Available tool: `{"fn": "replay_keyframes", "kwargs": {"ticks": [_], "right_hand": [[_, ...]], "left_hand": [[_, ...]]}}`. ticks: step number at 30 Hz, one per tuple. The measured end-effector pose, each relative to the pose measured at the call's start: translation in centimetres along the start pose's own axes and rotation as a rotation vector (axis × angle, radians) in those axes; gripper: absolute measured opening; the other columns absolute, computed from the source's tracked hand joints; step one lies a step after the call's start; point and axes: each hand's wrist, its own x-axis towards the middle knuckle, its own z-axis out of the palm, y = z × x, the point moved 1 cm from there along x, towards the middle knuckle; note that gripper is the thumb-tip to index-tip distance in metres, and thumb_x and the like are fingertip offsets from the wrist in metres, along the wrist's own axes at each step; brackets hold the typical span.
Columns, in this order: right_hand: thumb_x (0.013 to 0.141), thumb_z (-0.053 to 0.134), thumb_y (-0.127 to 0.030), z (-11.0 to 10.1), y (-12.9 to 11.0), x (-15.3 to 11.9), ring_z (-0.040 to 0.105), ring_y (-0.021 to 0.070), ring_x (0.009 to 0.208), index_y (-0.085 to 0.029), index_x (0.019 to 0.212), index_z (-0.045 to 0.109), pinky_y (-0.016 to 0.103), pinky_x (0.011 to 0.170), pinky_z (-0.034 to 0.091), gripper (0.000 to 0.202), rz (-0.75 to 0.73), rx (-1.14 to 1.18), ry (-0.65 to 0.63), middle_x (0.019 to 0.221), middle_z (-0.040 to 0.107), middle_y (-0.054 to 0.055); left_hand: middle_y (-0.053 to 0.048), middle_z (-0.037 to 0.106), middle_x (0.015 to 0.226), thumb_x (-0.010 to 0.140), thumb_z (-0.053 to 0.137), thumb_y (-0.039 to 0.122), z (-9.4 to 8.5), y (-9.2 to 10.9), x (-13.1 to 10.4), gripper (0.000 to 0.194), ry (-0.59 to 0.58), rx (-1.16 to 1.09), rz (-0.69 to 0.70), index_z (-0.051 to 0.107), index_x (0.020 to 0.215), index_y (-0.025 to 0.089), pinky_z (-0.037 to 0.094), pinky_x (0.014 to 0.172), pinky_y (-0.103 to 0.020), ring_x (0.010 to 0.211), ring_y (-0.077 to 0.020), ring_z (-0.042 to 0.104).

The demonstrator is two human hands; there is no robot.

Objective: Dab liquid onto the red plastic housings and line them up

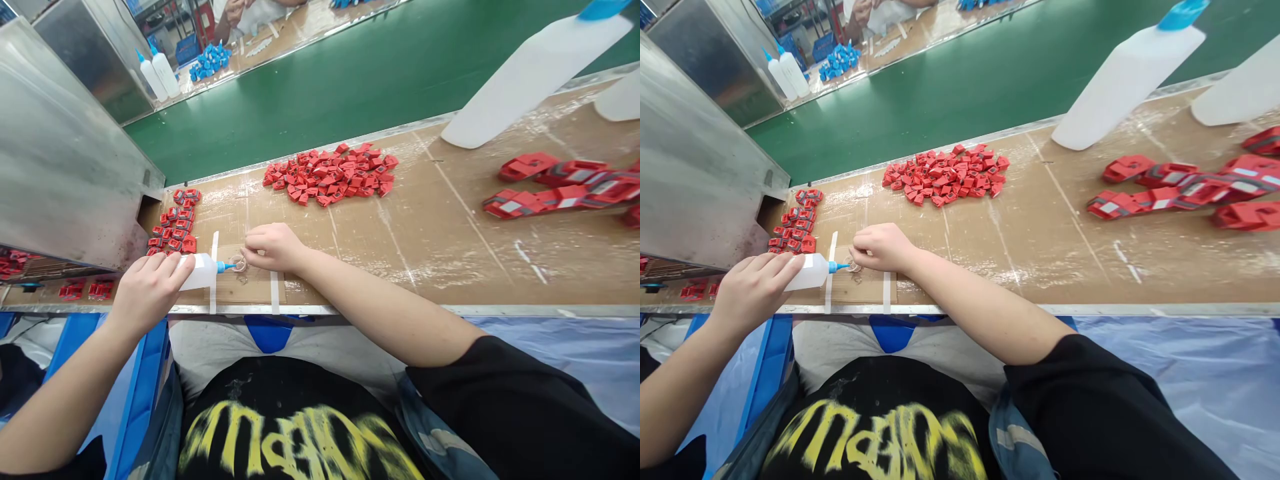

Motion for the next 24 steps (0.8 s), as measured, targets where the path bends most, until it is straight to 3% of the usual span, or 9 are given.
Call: {"fn": "replay_keyframes", "kwargs": {"ticks": [10,17,24], "right_hand": [[0.098,0.048,-0.03,0.1,-0.1,0.0,0.045,0.0133,0.062,-0.02,0.06,0.046,0.031,0.059,0.024,0.039,0.002,0.007,-0.009,0.06,0.053,0.0],[0.094,0.05,-0.028,0.5,-0.2,0.0,0.043,0.0132,0.061,-0.02,0.059,0.044,0.031,0.058,0.023,0.037,0.012,-0.004,-0.032,0.06,0.053,0.0],[0.095,0.05,-0.029,0.5,-0.1,0.0,0.043,0.0133,0.061,-0.02,0.059,0.044,0.03,0.058,0.023,0.038,0.014,0.003,-0.012,0.059,0.05,0.0]], "left_hand": [[-0.012,0.074,0.103,0.1,0.05,0.012,-1.4,-0.6,1.6,0.034,-0.03,0.113,0.115,0.067,0.127,0.023,0.048,0.074,-0.043,0.091,-0.0304,0.068],[-0.01,0.07,0.093,0.098,0.048,0.009,-2.0,-0.5,2.3,0.033,-0.017,0.118,0.117,0.069,0.119,0.024,0.048,0.074,-0.04,0.085,-0.0273,0.066],[-0.01,0.07,0.096,0.101,0.046,0.012,-1.9,-0.6,2.3,0.032,-0.031,0.124,0.116,0.068,0.121,0.023,0.047,0.075,-0.041,0.086,-0.0278,0.066]]}}
